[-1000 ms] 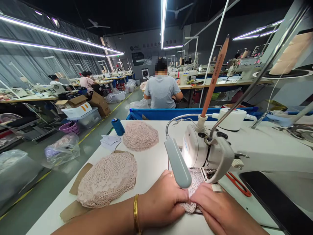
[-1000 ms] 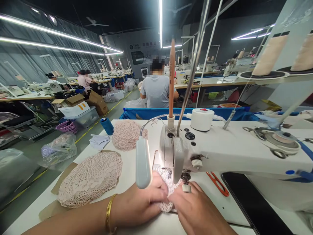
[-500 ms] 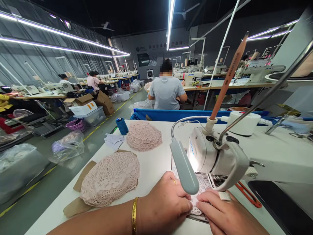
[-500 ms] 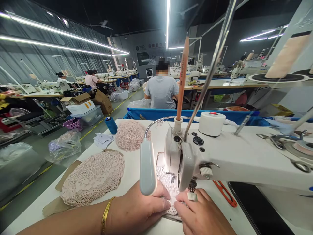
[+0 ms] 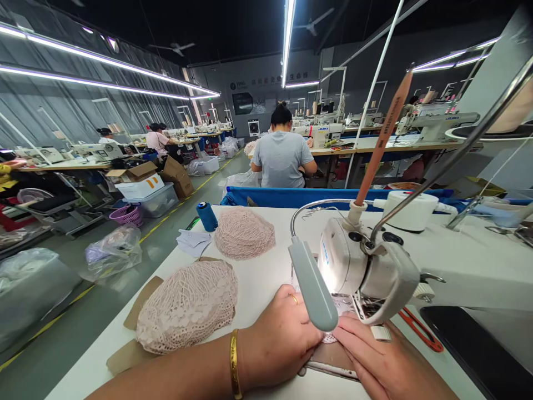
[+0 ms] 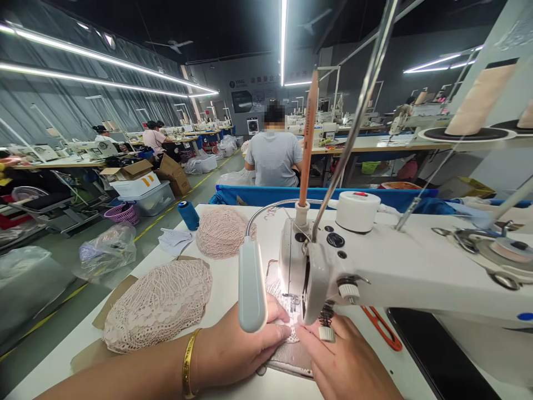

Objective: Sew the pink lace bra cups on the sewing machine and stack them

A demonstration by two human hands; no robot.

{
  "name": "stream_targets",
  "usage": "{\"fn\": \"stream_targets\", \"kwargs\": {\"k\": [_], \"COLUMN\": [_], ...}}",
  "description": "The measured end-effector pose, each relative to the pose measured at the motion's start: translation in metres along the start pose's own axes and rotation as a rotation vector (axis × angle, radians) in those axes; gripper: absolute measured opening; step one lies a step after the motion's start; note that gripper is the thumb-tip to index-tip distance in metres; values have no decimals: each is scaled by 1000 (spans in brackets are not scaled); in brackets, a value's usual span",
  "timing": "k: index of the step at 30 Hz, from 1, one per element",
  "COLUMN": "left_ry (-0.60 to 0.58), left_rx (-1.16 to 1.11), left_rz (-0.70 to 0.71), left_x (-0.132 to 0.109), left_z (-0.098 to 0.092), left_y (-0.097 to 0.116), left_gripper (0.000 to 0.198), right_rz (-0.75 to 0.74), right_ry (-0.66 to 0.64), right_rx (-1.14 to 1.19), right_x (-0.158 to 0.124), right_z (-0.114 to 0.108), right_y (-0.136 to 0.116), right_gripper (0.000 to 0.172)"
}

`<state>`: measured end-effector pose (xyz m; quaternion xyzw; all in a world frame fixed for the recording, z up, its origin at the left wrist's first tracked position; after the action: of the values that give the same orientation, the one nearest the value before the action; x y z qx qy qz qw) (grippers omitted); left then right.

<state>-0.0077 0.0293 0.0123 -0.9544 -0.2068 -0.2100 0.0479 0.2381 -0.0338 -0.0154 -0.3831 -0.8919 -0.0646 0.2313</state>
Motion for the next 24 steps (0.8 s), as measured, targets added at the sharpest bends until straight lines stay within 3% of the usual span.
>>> {"fn": "stream_targets", "kwargs": {"k": [6,17,24], "left_ry": [-99,-84,-82], "left_rx": [-12,-3,42], "left_rz": [33,70,44], "left_x": [-4,-3,-5], "left_z": [4,2,2], "left_y": [1,-1,2], "left_gripper": [15,12,13], "right_rz": [-29,3,-53], "right_ry": [-61,1,62], "right_rx": [73,133,97], "right_x": [4,0,7], "right_z": [0,2,1], "right_y": [1,-1,2], "right_gripper": [41,43,40]}}
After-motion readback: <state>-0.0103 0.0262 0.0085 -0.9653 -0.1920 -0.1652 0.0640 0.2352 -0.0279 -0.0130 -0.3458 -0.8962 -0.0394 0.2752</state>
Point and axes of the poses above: each hand's wrist, its own x-axis towards the middle knuckle, its own z-axis out of the palm, y = z × x, the point moved 1 cm from there along x, towards the middle knuckle, and after that the axes turned 9 degrees about x, right-handed, at the moved point
